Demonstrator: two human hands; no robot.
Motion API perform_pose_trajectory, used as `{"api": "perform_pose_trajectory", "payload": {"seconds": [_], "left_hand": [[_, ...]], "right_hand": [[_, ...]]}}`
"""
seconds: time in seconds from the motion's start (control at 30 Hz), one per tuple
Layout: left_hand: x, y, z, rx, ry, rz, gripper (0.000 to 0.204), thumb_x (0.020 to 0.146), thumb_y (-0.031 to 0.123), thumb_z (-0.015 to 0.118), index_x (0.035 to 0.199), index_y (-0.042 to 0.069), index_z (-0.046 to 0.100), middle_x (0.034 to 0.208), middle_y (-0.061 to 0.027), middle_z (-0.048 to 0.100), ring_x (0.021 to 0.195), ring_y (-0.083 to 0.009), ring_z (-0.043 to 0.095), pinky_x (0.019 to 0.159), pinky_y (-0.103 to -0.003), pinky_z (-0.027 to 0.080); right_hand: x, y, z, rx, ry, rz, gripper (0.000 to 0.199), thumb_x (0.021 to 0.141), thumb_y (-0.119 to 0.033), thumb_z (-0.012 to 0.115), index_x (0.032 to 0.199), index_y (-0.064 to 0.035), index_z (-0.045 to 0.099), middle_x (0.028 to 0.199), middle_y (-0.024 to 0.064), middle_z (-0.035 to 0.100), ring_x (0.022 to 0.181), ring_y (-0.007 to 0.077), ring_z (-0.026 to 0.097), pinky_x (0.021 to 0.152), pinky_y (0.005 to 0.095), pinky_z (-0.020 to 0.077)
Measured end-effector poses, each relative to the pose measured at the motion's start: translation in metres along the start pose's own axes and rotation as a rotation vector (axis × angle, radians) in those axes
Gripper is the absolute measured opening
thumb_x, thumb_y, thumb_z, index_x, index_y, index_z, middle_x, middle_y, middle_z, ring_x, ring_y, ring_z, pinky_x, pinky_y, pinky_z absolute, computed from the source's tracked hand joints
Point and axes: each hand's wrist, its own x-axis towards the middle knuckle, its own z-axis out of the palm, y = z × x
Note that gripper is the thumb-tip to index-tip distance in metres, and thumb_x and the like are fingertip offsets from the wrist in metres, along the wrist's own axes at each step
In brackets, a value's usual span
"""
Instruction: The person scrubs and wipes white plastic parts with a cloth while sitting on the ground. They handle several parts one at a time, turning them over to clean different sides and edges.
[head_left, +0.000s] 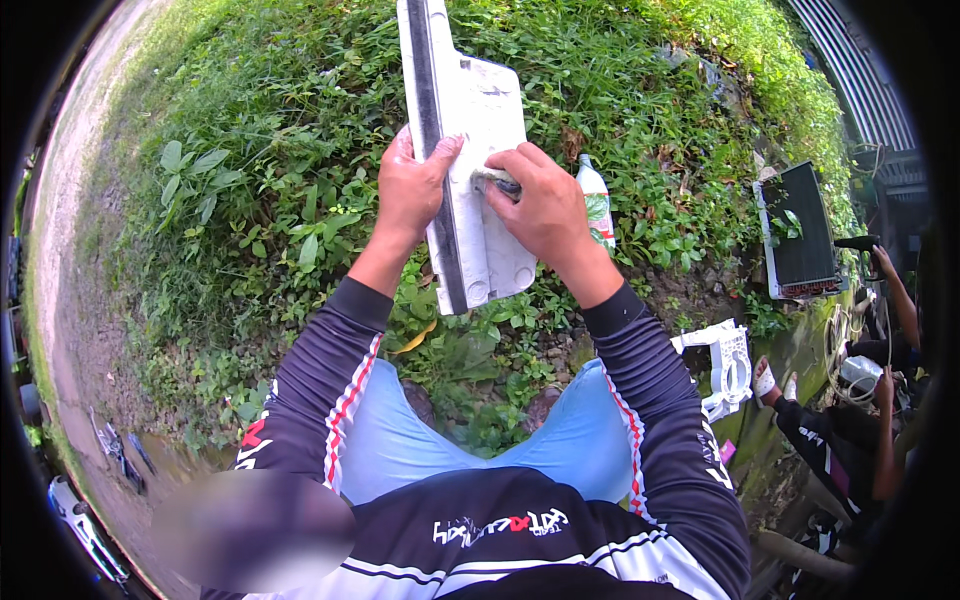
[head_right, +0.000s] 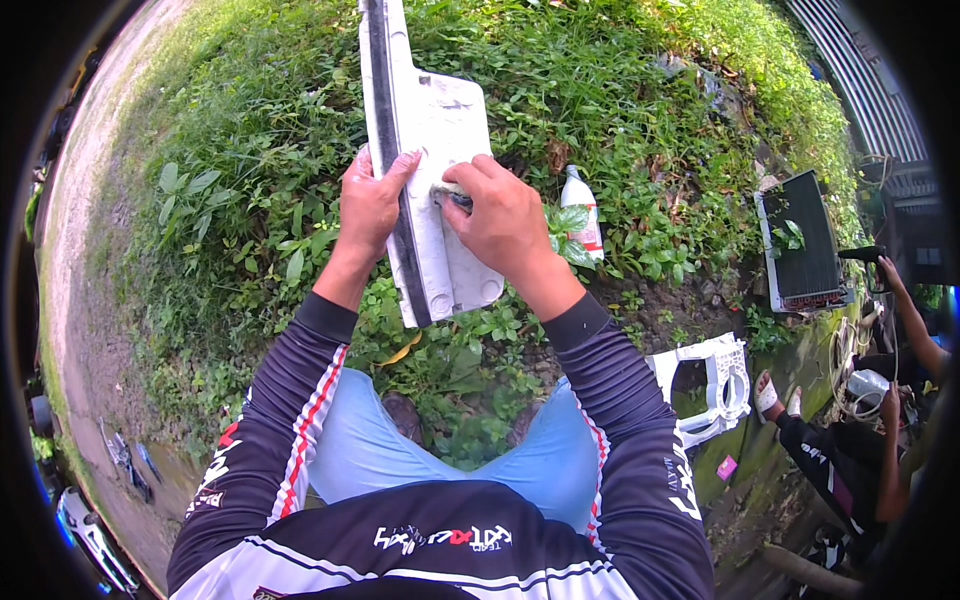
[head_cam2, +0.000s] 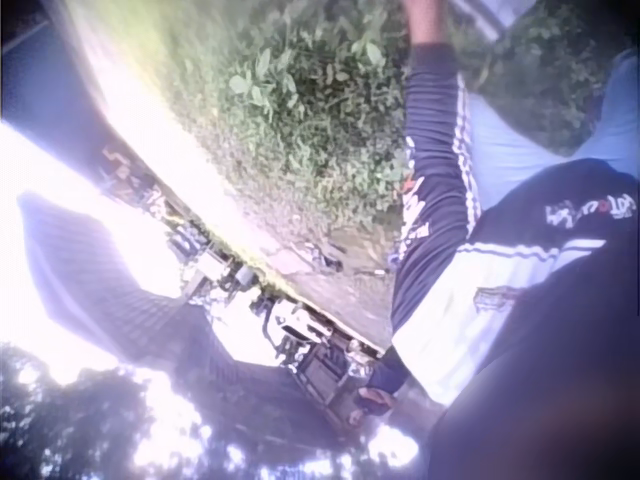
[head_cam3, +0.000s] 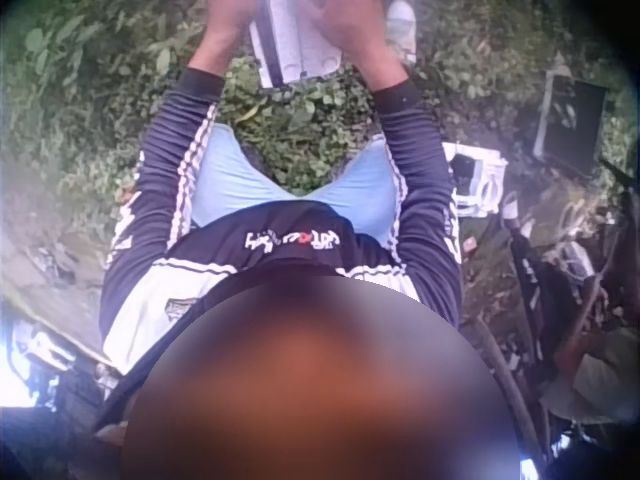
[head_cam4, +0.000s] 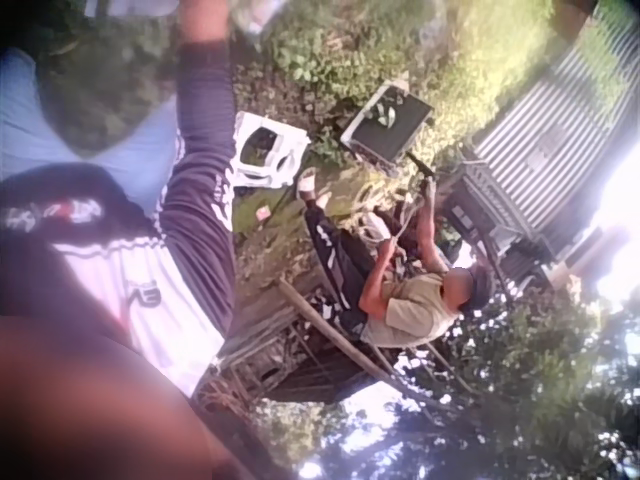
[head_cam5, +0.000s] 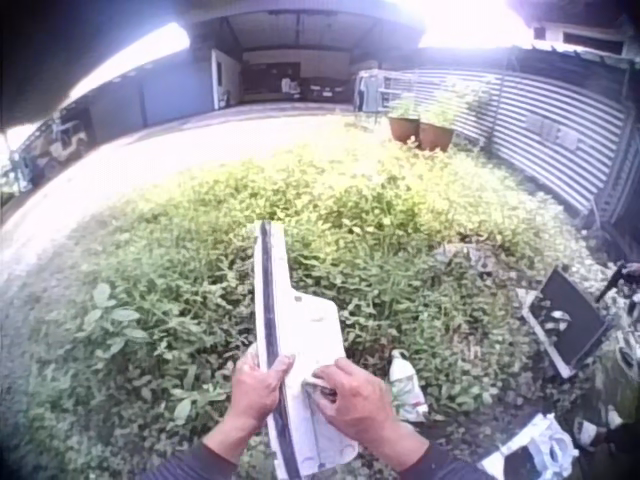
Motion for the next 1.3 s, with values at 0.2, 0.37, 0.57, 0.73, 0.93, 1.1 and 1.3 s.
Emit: {"api": "perform_pose_trajectory", "payload": {"seconds": [0.2, 0.37, 0.57, 0.73, 0.93, 1.1, 1.3], "left_hand": [[-0.010, -0.002, 0.005, 0.003, 0.063, 0.066, 0.021, 0.104, 0.007, 0.075, 0.123, -0.002, 0.070, 0.114, -0.0083, 0.080, 0.098, -0.0128, 0.074, 0.088, -0.029, 0.058], [-0.007, 0.002, 0.003, 0.073, 0.124, 0.251, 0.022, 0.106, 0.008, 0.074, 0.124, -0.004, 0.069, 0.116, -0.0099, 0.080, 0.101, -0.0137, 0.074, 0.089, -0.029, 0.057], [-0.012, 0.003, 0.013, 0.031, 0.136, 0.291, 0.026, 0.106, 0.005, 0.073, 0.128, -0.004, 0.063, 0.118, -0.0105, 0.077, 0.104, -0.0143, 0.073, 0.092, -0.030, 0.057], [-0.018, 0.008, 0.013, 0.050, 0.149, 0.326, 0.025, 0.106, 0.005, 0.073, 0.127, -0.004, 0.063, 0.118, -0.0106, 0.077, 0.104, -0.0148, 0.073, 0.091, -0.031, 0.057], [-0.020, 0.013, 0.010, 0.089, 0.149, 0.377, 0.025, 0.106, 0.007, 0.074, 0.125, -0.004, 0.063, 0.115, -0.0095, 0.077, 0.101, -0.0138, 0.072, 0.088, -0.031, 0.057], [-0.023, 0.017, 0.007, 0.129, 0.116, 0.395, 0.024, 0.106, 0.009, 0.075, 0.124, -0.003, 0.064, 0.113, -0.0091, 0.077, 0.099, -0.0136, 0.073, 0.087, -0.030, 0.056], [-0.009, 0.019, -0.003, -0.067, 0.171, 0.326, 0.027, 0.105, 0.009, 0.076, 0.127, -0.002, 0.065, 0.116, -0.0084, 0.076, 0.102, -0.0154, 0.073, 0.093, -0.031, 0.057]], "right_hand": [[0.010, 0.011, -0.007, 0.226, -0.199, 0.083, 0.026, 0.090, -0.020, 0.080, 0.109, -0.0033, 0.077, 0.101, 0.0154, 0.076, 0.089, 0.0329, 0.076, 0.080, 0.0441, 0.0601], [0.019, 0.022, -0.018, 0.251, -0.058, 0.244, 0.028, 0.092, -0.021, 0.077, 0.114, -0.0037, 0.078, 0.100, 0.0188, 0.078, 0.089, 0.0344, 0.076, 0.081, 0.0435, 0.0597], [-0.003, 0.004, 0.011, 0.157, 0.026, -0.045, 0.027, 0.091, -0.016, 0.080, 0.117, -0.0074, 0.076, 0.101, 0.0139, 0.069, 0.087, 0.0365, 0.072, 0.078, 0.0454, 0.0589], [-0.008, -0.001, 0.013, 0.141, 0.040, -0.104, 0.029, 0.089, -0.013, 0.079, 0.118, -0.0078, 0.076, 0.102, 0.0129, 0.068, 0.088, 0.0370, 0.072, 0.076, 0.0451, 0.0591], [-0.007, -0.004, 0.014, 0.184, 0.005, -0.040, 0.032, 0.090, -0.012, 0.078, 0.121, -0.0060, 0.075, 0.104, 0.0147, 0.069, 0.091, 0.0382, 0.072, 0.079, 0.0451, 0.0594], [-0.003, 0.009, 0.015, 0.444, -0.080, 0.028, 0.032, 0.094, -0.012, 0.076, 0.124, -0.0020, 0.076, 0.113, 0.0122, 0.077, 0.097, 0.0273, 0.075, 0.087, 0.0372, 0.0595], [0.017, 0.022, -0.014, 0.979, 0.088, 0.399, 0.028, 0.101, -0.011, 0.068, 0.126, 0.0024, 0.071, 0.112, 0.0071, 0.076, 0.095, 0.0118, 0.070, 0.086, 0.0292, 0.0584]]}}
